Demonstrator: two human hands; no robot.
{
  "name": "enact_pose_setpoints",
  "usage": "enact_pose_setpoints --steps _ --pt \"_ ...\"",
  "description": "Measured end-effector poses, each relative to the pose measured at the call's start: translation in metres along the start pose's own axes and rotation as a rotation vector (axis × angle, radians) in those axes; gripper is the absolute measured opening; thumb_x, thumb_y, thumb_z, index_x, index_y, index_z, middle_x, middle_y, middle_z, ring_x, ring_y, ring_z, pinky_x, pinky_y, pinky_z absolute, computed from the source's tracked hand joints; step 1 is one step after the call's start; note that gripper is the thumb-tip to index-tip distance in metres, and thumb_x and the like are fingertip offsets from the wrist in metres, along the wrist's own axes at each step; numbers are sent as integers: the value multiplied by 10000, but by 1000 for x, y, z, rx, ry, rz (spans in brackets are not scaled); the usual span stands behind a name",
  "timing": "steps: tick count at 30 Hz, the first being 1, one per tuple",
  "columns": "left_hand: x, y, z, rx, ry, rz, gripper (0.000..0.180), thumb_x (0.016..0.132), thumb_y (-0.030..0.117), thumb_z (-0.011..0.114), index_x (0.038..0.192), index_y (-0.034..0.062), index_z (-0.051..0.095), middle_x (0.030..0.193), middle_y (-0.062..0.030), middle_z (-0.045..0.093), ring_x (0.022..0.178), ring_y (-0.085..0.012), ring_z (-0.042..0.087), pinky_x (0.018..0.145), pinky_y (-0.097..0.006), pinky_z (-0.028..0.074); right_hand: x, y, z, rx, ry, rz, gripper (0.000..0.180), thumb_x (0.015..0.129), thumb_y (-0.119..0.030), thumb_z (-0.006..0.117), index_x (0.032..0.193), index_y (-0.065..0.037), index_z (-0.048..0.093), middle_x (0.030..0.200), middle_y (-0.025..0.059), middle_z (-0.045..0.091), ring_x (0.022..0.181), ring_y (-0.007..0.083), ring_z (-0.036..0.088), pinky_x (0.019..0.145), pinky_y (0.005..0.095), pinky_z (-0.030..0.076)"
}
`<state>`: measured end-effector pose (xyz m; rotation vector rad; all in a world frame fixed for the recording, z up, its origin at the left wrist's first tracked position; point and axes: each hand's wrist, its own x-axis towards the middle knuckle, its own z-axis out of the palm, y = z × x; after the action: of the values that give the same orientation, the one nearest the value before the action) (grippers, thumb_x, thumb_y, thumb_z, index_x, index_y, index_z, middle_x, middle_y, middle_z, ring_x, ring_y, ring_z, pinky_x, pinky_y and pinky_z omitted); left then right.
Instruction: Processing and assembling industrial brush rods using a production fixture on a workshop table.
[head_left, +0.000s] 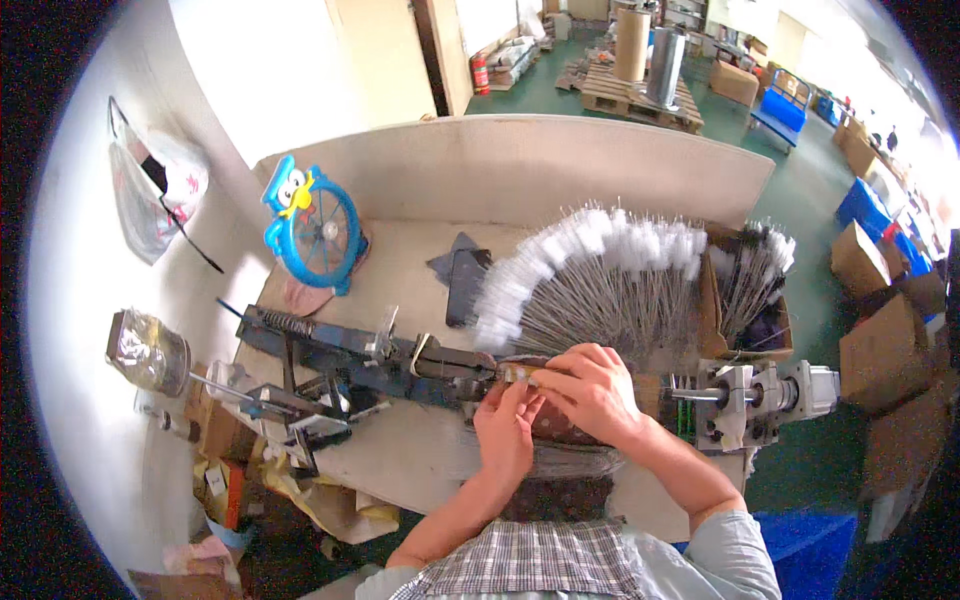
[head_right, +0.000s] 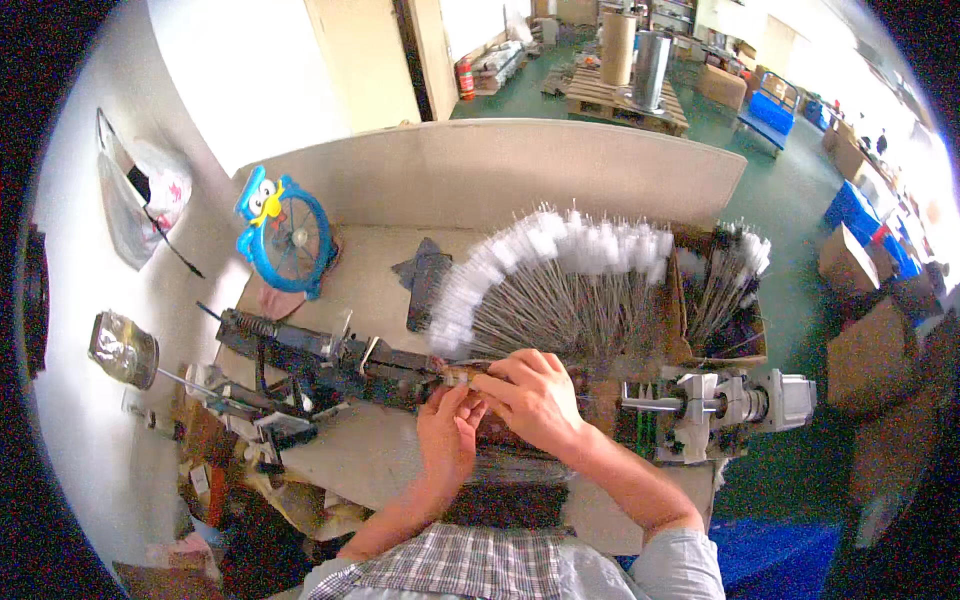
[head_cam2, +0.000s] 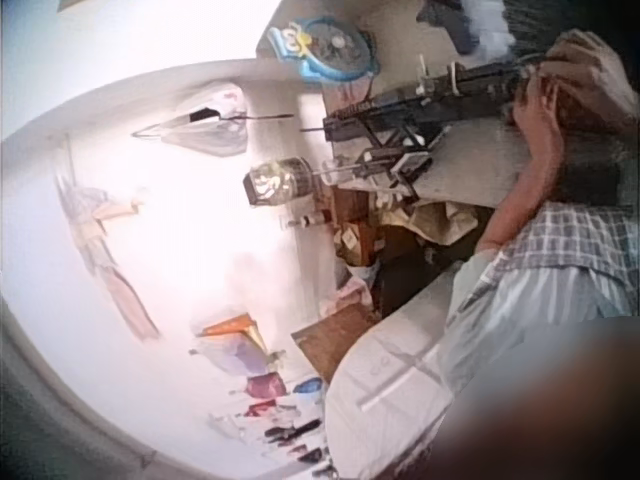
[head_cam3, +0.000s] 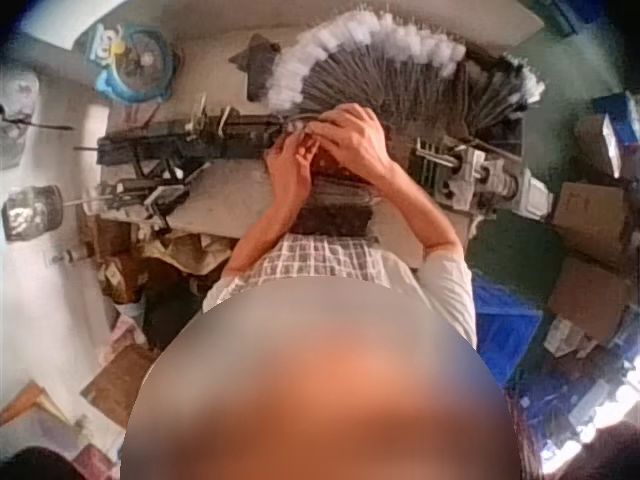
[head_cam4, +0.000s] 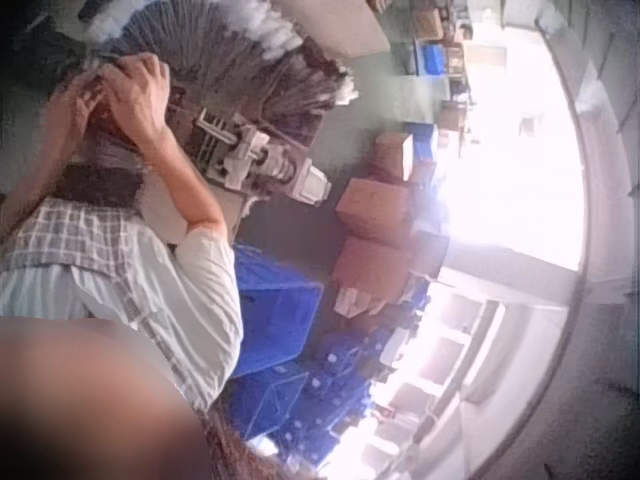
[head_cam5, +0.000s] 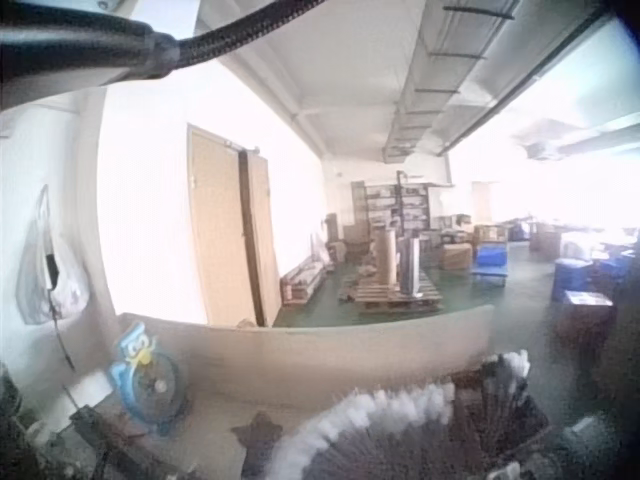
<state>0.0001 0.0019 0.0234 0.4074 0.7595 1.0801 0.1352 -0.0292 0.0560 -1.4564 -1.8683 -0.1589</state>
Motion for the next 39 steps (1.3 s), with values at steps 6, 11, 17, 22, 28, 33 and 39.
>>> enact_pose_setpoints --steps 6,11,17,22,28,33,39 --pt "10 -7 -20 2 -58 16 100 837 55 545 931 23 550 944 -72 611 869 -159 596 811 -296 478 1 -13 13 17 41 70 329 648 -197 712 959 -107 655 891 9 631 873 197 574 734 342 437" --pt "3 0 -4 -55 4 -15 72 824 100 570 806 47 525 768 -31 548 732 -136 555 745 -337 502 -2 -18 21 -60 58 153 361 654 -217 707 984 -90 636 902 9 638 837 183 581 714 330 439" --pt "8 -6 -16 -87 39 -59 129 864 197 525 840 71 539 836 -21 569 802 -141 556 784 -302 470 -1 -16 19 -59 96 71 277 668 -190 700 937 -133 675 912 0 640 831 193 590 709 326 438" --pt "8 -3 -17 -176 -4 -91 136 880 212 493 901 86 539 903 -7 587 852 -131 545 763 -294 424 3 -22 23 -34 15 108 233 711 -218 663 939 -171 673 957 -10 621 853 191 578 728 341 437" --pt "4 -1 -10 -173 27 -69 173 885 210 477 926 54 539 916 -36 586 911 -155 555 839 -331 436 5 -23 22 7 23 128 289 706 -233 677 979 -143 656 947 0 627 845 195 581 727 343 435" --pt "4 -3 -16 -146 -34 -40 143 866 162 517 930 36 538 926 -50 588 887 -161 571 835 -324 453 4 -29 25 -41 78 184 338 675 -213 708 984 -89 651 912 18 642 822 193 590 716 338 433" --pt "5 -6 -15 -73 -55 13 86 842 71 556 920 33 553 941 -53 597 858 -144 581 771 -281 467 -5 -24 18 -118 88 185 308 681 -235 684 964 -121 645 929 -7 624 840 177 578 762 334 423"
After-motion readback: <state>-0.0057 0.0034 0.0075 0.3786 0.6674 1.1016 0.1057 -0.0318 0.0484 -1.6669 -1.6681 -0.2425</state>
